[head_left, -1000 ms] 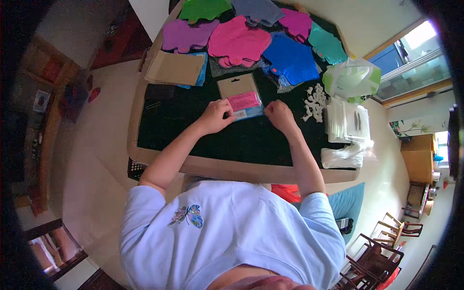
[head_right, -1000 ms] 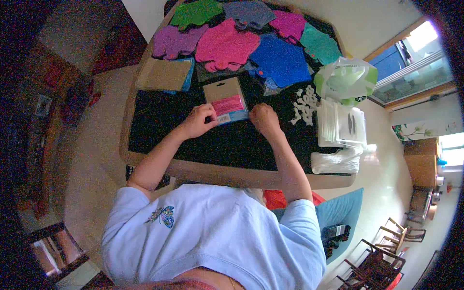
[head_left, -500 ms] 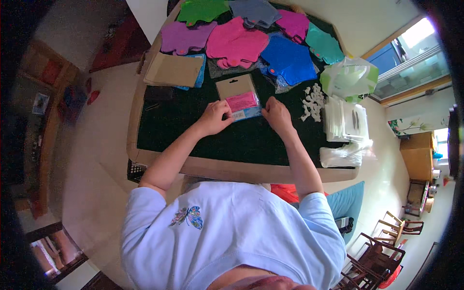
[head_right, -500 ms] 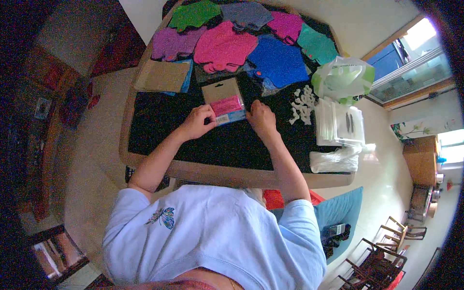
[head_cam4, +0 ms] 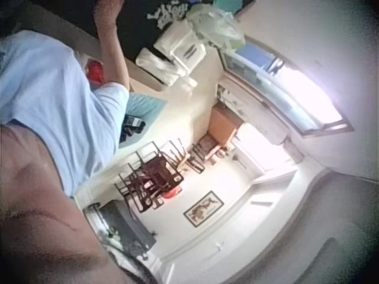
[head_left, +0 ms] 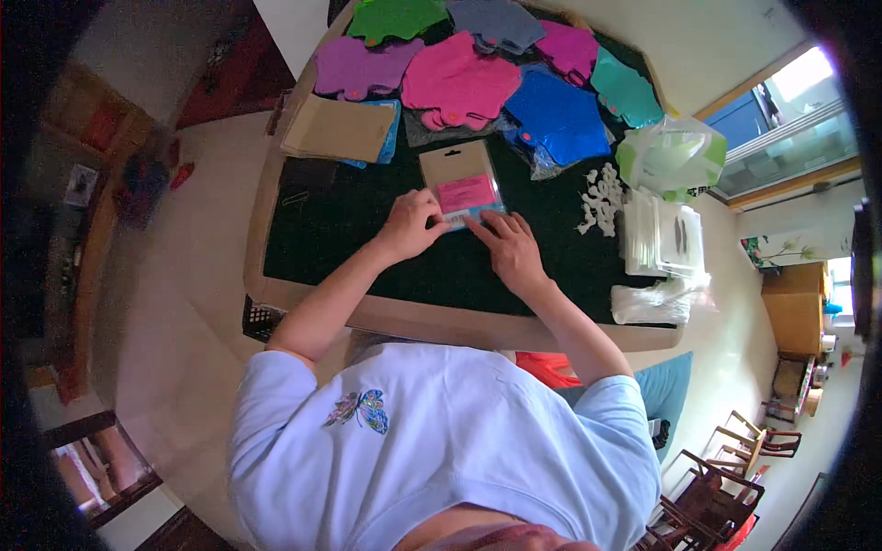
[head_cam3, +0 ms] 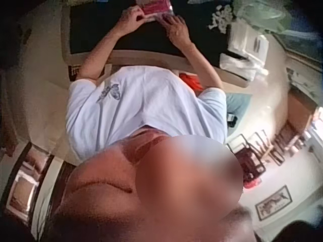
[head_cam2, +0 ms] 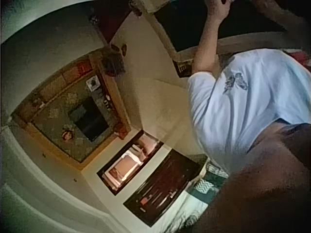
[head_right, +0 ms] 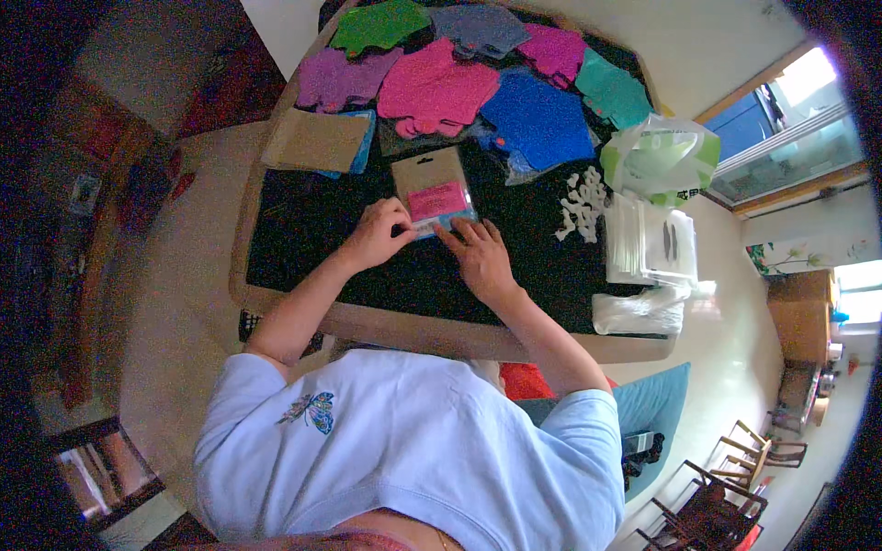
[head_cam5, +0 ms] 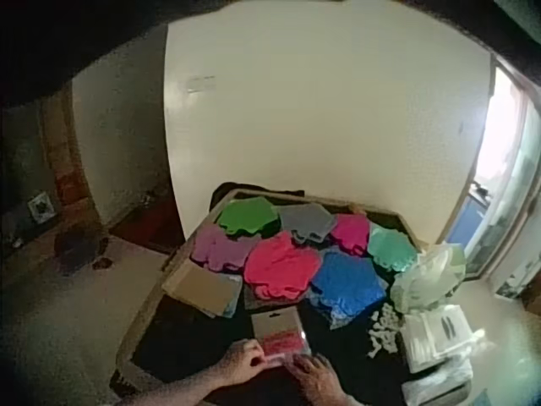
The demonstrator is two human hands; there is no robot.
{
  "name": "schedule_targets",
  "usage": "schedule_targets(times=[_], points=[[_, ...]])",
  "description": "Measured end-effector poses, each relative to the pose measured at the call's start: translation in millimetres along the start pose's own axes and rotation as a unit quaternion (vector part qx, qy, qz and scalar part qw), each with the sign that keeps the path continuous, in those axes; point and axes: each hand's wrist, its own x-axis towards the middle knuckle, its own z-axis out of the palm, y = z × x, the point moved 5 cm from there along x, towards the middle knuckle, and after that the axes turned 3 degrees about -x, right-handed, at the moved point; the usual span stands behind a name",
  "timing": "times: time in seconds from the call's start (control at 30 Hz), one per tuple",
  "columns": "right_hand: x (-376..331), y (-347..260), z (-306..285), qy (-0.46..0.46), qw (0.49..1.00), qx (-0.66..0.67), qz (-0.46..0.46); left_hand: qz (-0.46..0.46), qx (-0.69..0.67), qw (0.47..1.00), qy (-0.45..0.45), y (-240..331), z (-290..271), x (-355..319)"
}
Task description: Folding various colored pieces of fabric on a table.
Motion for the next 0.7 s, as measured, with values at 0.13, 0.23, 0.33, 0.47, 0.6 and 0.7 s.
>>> schedule_targets(times=[0.13,0.23,0.33,0.47,0.6,0.7], points=[[0,-2,2,-0.019,0.999,-0.03,0.002,-0.049,0.107,0.991,0.064,2,-10,-9],[1,-3,1,-0.013,0.999,-0.046,-0.002,-0.096,0.165,0.977,0.096,-20,-29,-21],[-1,-1,2,-0.022,0.999,-0.037,0.008,-0.149,0.106,0.98,0.083,-29,-29,-28],[-4,-2,8,-0.001,0.999,-0.035,0.004,-0.229,0.054,0.972,0.017,-6,-12,-23],[-3,-10,10,-0.033,0.996,-0.085,0.005,-0.234,0.115,0.965,-0.006,5,-5,-18],[-3,-14,11,-0.038,0.992,-0.117,0.016,-0.215,0.133,0.968,-0.014,-2,-4,-18]])
